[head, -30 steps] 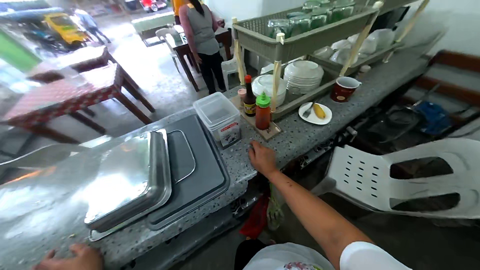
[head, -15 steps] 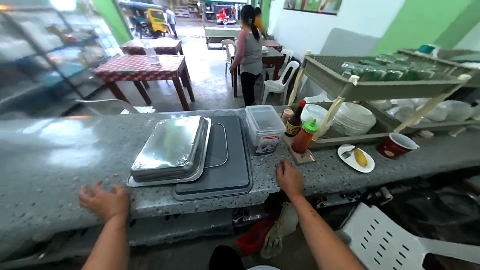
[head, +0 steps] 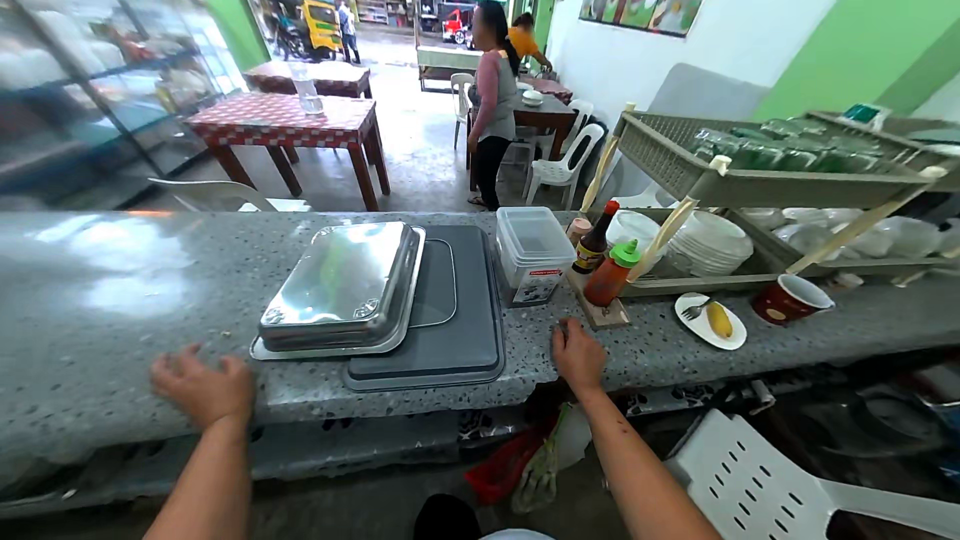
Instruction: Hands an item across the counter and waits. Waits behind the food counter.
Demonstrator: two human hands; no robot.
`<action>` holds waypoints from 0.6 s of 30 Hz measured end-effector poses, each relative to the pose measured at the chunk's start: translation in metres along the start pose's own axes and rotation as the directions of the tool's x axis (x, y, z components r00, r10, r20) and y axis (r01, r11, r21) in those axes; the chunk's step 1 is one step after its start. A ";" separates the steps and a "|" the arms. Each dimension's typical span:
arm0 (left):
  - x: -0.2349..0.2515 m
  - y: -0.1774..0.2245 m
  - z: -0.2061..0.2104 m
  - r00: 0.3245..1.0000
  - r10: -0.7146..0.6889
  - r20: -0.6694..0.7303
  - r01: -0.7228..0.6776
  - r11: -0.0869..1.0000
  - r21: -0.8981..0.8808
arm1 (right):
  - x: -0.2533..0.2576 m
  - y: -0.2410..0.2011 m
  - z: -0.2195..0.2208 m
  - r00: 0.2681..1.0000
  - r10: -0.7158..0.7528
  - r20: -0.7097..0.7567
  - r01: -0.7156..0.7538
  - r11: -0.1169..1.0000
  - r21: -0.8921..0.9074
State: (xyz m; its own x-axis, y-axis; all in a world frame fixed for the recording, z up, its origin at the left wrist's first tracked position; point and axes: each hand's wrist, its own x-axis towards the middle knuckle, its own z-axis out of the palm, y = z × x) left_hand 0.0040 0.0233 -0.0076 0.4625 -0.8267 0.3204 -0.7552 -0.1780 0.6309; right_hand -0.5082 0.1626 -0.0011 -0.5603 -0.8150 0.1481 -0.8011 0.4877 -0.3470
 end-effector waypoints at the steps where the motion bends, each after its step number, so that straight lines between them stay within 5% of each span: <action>1: 0.000 0.001 0.000 1.000 -0.002 0.001 0.002 1.000 0.001 | 0.000 0.000 0.000 1.000 0.002 0.004 -0.002 1.000 -0.004; 18: 0.002 0.003 0.001 1.000 -0.013 0.005 0.013 1.000 0.017 | -0.001 -0.001 0.002 1.000 -0.015 -0.012 0.015 1.000 0.001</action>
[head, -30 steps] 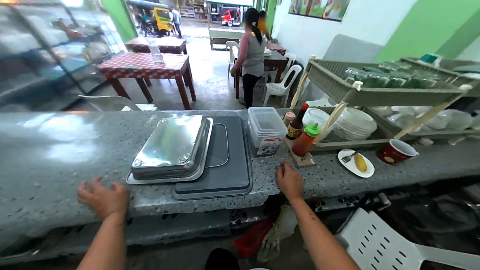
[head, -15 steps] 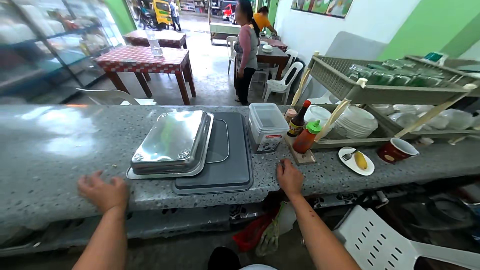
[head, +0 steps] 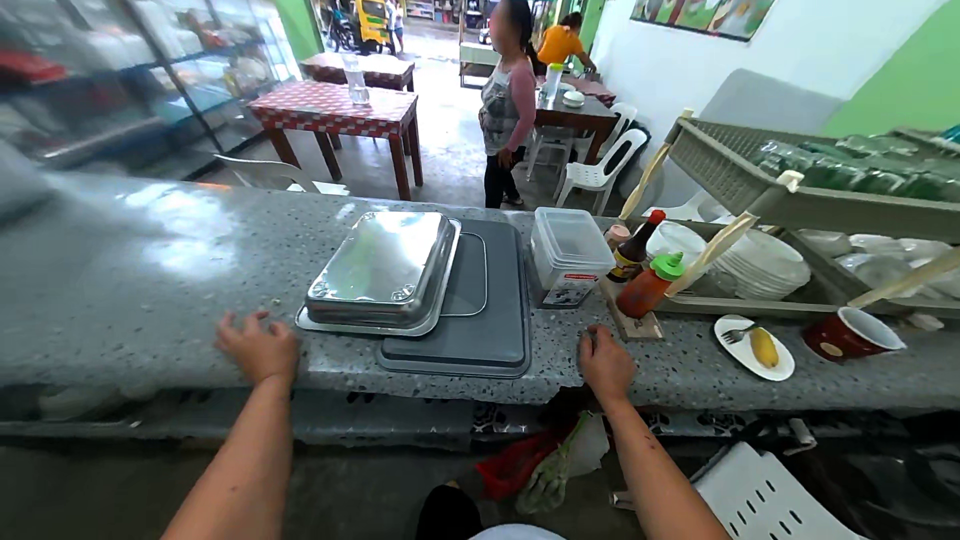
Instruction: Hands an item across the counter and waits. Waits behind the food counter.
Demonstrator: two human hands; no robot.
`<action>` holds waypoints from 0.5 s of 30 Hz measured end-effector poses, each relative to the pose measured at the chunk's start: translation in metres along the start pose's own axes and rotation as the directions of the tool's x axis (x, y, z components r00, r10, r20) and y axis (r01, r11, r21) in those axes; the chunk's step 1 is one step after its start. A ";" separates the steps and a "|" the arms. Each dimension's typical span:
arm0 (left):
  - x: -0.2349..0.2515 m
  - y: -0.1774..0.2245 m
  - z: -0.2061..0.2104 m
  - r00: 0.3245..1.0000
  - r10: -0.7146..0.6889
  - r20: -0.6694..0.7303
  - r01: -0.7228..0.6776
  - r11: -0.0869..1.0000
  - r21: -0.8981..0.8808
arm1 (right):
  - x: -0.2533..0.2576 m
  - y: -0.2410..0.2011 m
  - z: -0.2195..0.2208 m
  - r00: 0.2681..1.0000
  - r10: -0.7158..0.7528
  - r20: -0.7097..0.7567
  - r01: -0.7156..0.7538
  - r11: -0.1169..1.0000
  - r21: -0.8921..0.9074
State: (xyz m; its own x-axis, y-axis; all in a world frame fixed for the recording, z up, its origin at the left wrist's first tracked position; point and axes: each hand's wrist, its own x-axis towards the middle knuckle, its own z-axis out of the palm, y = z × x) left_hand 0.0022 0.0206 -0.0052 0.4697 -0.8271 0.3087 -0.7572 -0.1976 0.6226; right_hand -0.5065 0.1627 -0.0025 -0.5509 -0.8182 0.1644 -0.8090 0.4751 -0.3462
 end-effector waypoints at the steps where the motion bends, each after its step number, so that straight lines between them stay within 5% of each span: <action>1: 0.001 -0.002 0.002 1.000 -0.001 -0.006 0.001 1.000 -0.002 | 0.000 0.000 0.000 1.000 -0.003 -0.011 0.003 1.000 0.000; 15: -0.009 0.011 -0.004 1.000 0.014 -0.010 -0.014 1.000 0.026 | 0.000 0.009 0.003 0.997 -0.004 -0.078 0.014 0.992 0.123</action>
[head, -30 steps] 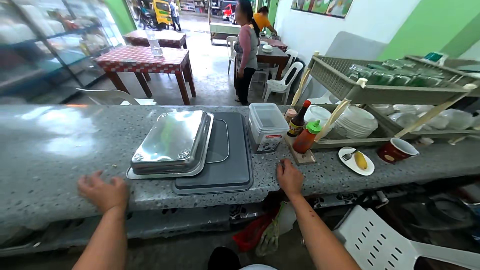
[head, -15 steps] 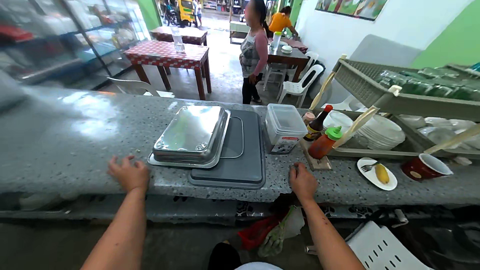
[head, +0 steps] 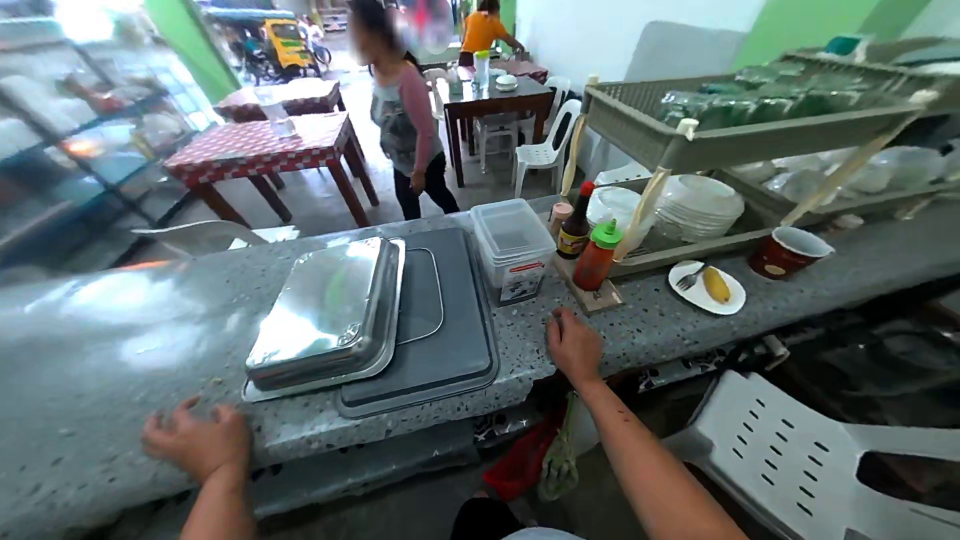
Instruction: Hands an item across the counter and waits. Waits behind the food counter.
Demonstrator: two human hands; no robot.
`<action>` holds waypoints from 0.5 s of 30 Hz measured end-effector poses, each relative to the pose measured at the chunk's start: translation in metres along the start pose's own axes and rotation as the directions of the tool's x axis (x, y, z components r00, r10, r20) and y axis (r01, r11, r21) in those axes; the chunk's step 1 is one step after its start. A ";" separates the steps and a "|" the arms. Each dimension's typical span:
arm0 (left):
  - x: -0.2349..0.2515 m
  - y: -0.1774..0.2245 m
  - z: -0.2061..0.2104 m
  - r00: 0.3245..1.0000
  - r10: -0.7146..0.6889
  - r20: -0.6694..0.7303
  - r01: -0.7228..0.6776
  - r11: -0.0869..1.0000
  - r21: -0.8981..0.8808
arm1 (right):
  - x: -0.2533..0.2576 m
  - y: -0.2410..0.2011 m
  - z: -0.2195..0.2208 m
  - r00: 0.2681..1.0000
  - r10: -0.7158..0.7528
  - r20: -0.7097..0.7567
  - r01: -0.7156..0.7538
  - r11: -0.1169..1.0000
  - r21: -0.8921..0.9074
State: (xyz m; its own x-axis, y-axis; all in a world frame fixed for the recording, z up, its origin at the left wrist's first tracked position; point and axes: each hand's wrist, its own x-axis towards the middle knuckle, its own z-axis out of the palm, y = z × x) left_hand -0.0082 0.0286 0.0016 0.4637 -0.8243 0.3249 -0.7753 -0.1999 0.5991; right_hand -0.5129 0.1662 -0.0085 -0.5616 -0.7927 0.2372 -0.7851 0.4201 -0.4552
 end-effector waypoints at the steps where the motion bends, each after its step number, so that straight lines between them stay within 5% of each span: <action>1: -0.001 0.001 0.000 1.000 0.002 0.000 -0.002 1.000 0.002 | 0.000 0.002 0.001 1.000 -0.009 -0.024 0.009 1.000 0.020; 15: 0.001 -0.003 0.002 1.000 -0.016 -0.026 0.016 1.000 0.000 | -0.002 0.003 0.005 0.995 -0.057 -0.084 0.059 0.998 0.028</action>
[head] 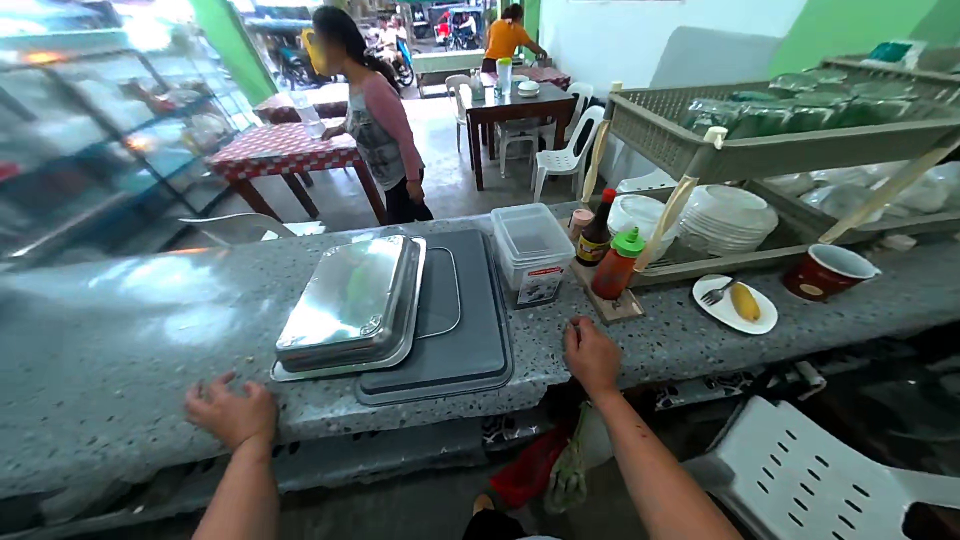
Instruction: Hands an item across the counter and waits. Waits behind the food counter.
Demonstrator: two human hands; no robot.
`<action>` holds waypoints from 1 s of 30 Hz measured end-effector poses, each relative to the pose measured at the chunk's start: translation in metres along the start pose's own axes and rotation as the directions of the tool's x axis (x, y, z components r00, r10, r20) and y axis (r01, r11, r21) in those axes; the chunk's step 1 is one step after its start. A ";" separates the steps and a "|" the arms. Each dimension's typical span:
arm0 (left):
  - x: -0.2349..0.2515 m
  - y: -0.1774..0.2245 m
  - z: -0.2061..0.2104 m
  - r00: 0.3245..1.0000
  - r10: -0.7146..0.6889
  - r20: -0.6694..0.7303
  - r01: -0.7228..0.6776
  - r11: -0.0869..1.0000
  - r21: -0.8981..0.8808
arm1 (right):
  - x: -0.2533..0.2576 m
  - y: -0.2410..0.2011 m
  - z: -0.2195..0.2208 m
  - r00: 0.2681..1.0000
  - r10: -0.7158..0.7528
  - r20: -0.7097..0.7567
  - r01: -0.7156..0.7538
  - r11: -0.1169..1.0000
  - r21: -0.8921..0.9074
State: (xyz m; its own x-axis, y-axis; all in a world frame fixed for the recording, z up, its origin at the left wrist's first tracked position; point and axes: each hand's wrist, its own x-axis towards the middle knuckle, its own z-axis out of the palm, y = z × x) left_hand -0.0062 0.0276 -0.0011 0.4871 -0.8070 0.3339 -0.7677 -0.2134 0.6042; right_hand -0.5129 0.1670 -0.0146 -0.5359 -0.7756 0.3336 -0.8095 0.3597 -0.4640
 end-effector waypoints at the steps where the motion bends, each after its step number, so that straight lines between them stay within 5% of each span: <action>1: 0.000 -0.001 0.001 1.000 0.000 0.000 0.000 1.000 0.006 | 0.000 -0.001 0.000 1.000 -0.005 -0.002 0.005 1.000 -0.010; 30: 0.005 -0.008 0.006 0.998 0.001 -0.069 -0.004 0.999 -0.043 | -0.001 0.001 0.002 0.999 0.021 -0.046 -0.020 0.999 0.030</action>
State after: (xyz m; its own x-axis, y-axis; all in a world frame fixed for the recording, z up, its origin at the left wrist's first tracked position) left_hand 0.0001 0.0223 -0.0085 0.5141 -0.7670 0.3839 -0.7509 -0.1862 0.6336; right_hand -0.5122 0.1672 -0.0171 -0.5635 -0.7432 0.3607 -0.7910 0.3596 -0.4949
